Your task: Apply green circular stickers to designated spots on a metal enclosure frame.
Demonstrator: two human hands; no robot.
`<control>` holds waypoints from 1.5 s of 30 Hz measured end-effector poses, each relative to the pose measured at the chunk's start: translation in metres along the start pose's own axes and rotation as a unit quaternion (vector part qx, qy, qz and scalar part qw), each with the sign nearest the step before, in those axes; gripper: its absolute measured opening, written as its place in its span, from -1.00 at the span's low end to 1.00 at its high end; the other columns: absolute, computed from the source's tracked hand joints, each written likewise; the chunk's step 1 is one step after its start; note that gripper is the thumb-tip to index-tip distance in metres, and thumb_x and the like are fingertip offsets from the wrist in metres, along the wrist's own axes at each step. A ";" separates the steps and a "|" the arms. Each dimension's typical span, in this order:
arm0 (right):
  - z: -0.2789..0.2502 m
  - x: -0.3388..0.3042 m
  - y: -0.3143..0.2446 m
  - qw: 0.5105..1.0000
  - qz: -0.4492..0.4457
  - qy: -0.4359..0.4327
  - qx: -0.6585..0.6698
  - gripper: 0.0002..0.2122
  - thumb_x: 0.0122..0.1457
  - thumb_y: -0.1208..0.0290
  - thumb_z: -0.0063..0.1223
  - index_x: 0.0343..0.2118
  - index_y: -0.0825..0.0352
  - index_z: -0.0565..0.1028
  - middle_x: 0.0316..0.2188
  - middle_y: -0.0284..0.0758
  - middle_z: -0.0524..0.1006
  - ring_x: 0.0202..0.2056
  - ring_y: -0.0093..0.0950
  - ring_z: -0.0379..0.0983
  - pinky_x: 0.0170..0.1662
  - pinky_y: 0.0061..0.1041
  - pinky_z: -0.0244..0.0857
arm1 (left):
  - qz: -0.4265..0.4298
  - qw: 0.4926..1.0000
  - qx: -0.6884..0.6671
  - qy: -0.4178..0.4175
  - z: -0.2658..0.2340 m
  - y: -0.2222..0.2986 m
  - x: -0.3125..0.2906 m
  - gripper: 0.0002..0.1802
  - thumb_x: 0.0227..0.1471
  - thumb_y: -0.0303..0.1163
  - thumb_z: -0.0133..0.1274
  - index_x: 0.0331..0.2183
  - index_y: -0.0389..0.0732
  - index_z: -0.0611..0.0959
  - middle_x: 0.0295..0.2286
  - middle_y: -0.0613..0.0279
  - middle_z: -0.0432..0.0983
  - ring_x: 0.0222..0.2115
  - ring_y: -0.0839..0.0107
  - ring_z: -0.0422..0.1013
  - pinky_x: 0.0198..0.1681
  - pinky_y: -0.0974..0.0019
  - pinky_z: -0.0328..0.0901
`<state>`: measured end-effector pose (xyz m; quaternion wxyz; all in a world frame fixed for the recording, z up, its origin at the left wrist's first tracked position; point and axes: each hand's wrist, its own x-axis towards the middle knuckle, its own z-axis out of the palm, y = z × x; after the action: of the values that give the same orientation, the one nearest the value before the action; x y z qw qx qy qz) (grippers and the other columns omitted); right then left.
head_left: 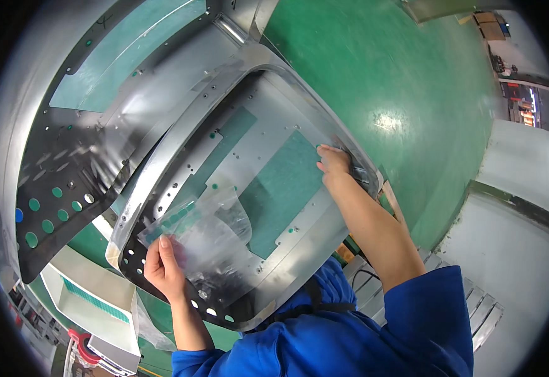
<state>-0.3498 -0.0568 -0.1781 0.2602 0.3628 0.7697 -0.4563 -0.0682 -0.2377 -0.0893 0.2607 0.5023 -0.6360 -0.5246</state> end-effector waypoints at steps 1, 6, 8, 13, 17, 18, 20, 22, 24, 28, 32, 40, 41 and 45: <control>0.000 -0.001 -0.001 1.000 0.003 0.003 -0.004 -0.87 -0.06 0.49 0.07 -0.39 0.22 0.45 -0.34 -0.43 0.43 -0.27 -0.52 0.31 -0.22 -0.49 0.22 | 0.006 1.000 0.006 0.005 0.001 0.000 0.000 -0.78 0.03 -0.39 -0.07 -0.50 -0.35 0.54 -0.70 0.38 0.34 -0.71 0.69 0.17 -0.65 0.62 0.05; 0.001 -0.004 -0.002 1.000 -0.004 0.008 -0.010 -0.89 -0.06 0.50 0.06 -0.42 0.23 0.45 -0.37 -0.44 0.44 -0.30 -0.53 0.33 -0.24 -0.52 0.22 | 0.007 1.000 0.005 -0.008 0.000 -0.001 0.000 -0.76 0.04 -0.37 -0.08 -0.50 -0.35 0.53 -0.70 0.39 0.34 -0.70 0.70 0.17 -0.66 0.62 0.04; 0.002 -0.004 -0.001 1.000 -0.010 0.007 -0.005 -0.90 -0.06 0.50 0.06 -0.43 0.24 0.45 -0.37 -0.44 0.44 -0.30 -0.54 0.33 -0.25 -0.53 0.22 | 0.000 1.000 0.004 -0.007 0.000 0.000 0.000 -0.76 0.04 -0.38 -0.08 -0.50 -0.35 0.53 -0.70 0.38 0.34 -0.71 0.70 0.17 -0.66 0.62 0.04; 0.002 -0.005 -0.001 1.000 -0.015 0.005 0.002 -0.91 -0.06 0.51 0.05 -0.44 0.24 0.45 -0.38 -0.43 0.44 -0.31 -0.54 0.32 -0.26 -0.53 0.22 | -0.022 0.999 -0.025 -0.006 0.001 0.001 -0.001 -0.77 0.04 -0.38 -0.08 -0.51 -0.35 0.53 -0.71 0.38 0.34 -0.71 0.69 0.17 -0.66 0.62 0.04; 0.003 -0.004 0.003 0.999 -0.040 0.018 0.013 -0.91 -0.08 0.51 0.06 -0.46 0.28 0.46 -0.43 -0.41 0.45 -0.37 -0.55 0.34 -0.31 -0.56 0.23 | -0.003 1.000 -0.018 -0.011 0.001 0.000 -0.001 -0.77 0.03 -0.39 -0.08 -0.51 -0.35 0.53 -0.71 0.38 0.33 -0.71 0.70 0.17 -0.65 0.62 0.04; 0.004 -0.002 0.005 0.998 -0.060 0.026 0.018 -0.91 -0.10 0.52 0.07 -0.46 0.31 0.47 -0.47 -0.39 0.46 -0.42 -0.56 0.35 -0.34 -0.58 0.24 | -0.005 1.000 -0.017 -0.013 0.000 0.000 -0.001 -0.77 0.03 -0.39 -0.07 -0.51 -0.35 0.53 -0.71 0.38 0.33 -0.70 0.70 0.17 -0.65 0.62 0.04; 0.006 0.004 0.011 0.995 -0.084 0.046 0.017 -0.90 -0.12 0.53 0.07 -0.47 0.35 0.49 -0.51 -0.36 0.49 -0.46 -0.57 0.38 -0.36 -0.60 0.25 | -0.010 1.000 -0.012 -0.014 -0.001 -0.001 -0.001 -0.78 0.03 -0.39 -0.07 -0.51 -0.36 0.54 -0.70 0.39 0.34 -0.70 0.70 0.16 -0.64 0.62 0.04; 0.007 0.011 0.017 0.994 -0.094 0.057 0.004 -0.90 -0.13 0.54 0.08 -0.49 0.37 0.50 -0.51 -0.34 0.51 -0.45 -0.56 0.40 -0.33 -0.61 0.26 | -0.016 1.000 -0.007 -0.013 -0.002 -0.002 -0.002 -0.78 0.02 -0.40 -0.06 -0.51 -0.36 0.54 -0.69 0.40 0.34 -0.69 0.71 0.15 -0.63 0.62 0.04; 0.009 0.017 0.022 0.993 -0.099 0.056 -0.009 -0.89 -0.10 0.54 0.06 -0.45 0.33 0.50 -0.46 -0.39 0.48 -0.41 -0.57 0.37 -0.32 -0.58 0.24 | -0.002 1.000 0.013 -0.011 -0.002 -0.003 -0.002 -0.78 0.02 -0.40 -0.06 -0.50 -0.36 0.55 -0.68 0.41 0.35 -0.67 0.71 0.15 -0.61 0.63 0.04; 0.014 0.016 0.028 0.978 -0.156 0.113 -0.078 -0.86 -0.07 0.57 0.03 -0.38 0.35 0.50 -0.44 -0.38 0.49 -0.39 -0.56 0.38 -0.30 -0.59 0.24 | -0.032 0.999 -0.012 -0.019 -0.004 -0.002 -0.004 -0.79 0.02 -0.40 -0.05 -0.48 -0.36 0.56 -0.65 0.41 0.37 -0.65 0.71 0.16 -0.58 0.63 0.06; 0.016 0.002 0.030 0.975 -0.183 0.115 -0.060 -0.84 -0.04 0.60 -0.05 -0.35 0.39 0.48 -0.37 -0.31 0.48 -0.31 -0.53 0.37 -0.23 -0.61 0.22 | -0.009 1.000 0.018 -0.018 -0.004 -0.003 -0.003 -0.79 0.01 -0.40 -0.05 -0.47 -0.37 0.56 -0.65 0.41 0.37 -0.64 0.72 0.16 -0.58 0.63 0.06; 0.017 -0.005 0.049 0.952 -0.252 0.071 -0.158 -0.67 -0.02 0.63 -0.14 -0.11 0.35 0.33 -0.20 -0.30 0.36 -0.15 -0.49 0.27 -0.10 -0.61 0.12 | -0.019 0.999 -0.028 -0.018 -0.002 0.002 -0.003 -0.78 0.02 -0.40 -0.07 -0.46 -0.37 0.55 -0.69 0.39 0.34 -0.70 0.71 0.16 -0.64 0.62 0.06; 0.017 -0.004 0.049 0.963 -0.235 0.062 -0.116 -0.64 -0.03 0.64 -0.14 -0.09 0.35 0.30 -0.18 -0.29 0.33 -0.15 -0.48 0.26 -0.09 -0.60 0.12 | -0.010 0.999 -0.028 -0.020 -0.002 0.003 -0.003 -0.78 0.02 -0.40 -0.07 -0.46 -0.37 0.55 -0.70 0.40 0.34 -0.71 0.71 0.16 -0.65 0.62 0.06; 0.020 -0.017 0.042 0.937 -0.265 0.057 -0.220 -0.54 -0.04 0.62 -0.14 0.01 0.39 0.16 -0.11 -0.22 0.21 -0.11 -0.42 0.19 -0.03 -0.53 0.09 | 0.016 0.999 -0.028 -0.013 0.000 0.002 0.000 -0.78 0.03 -0.40 -0.07 -0.48 -0.37 0.54 -0.72 0.40 0.32 -0.73 0.70 0.17 -0.68 0.62 0.06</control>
<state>-0.3047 -0.0663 -0.1957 0.1588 0.1044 0.9327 -0.3066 -0.0686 -0.2376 -0.0870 0.2749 0.4780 -0.6321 -0.5445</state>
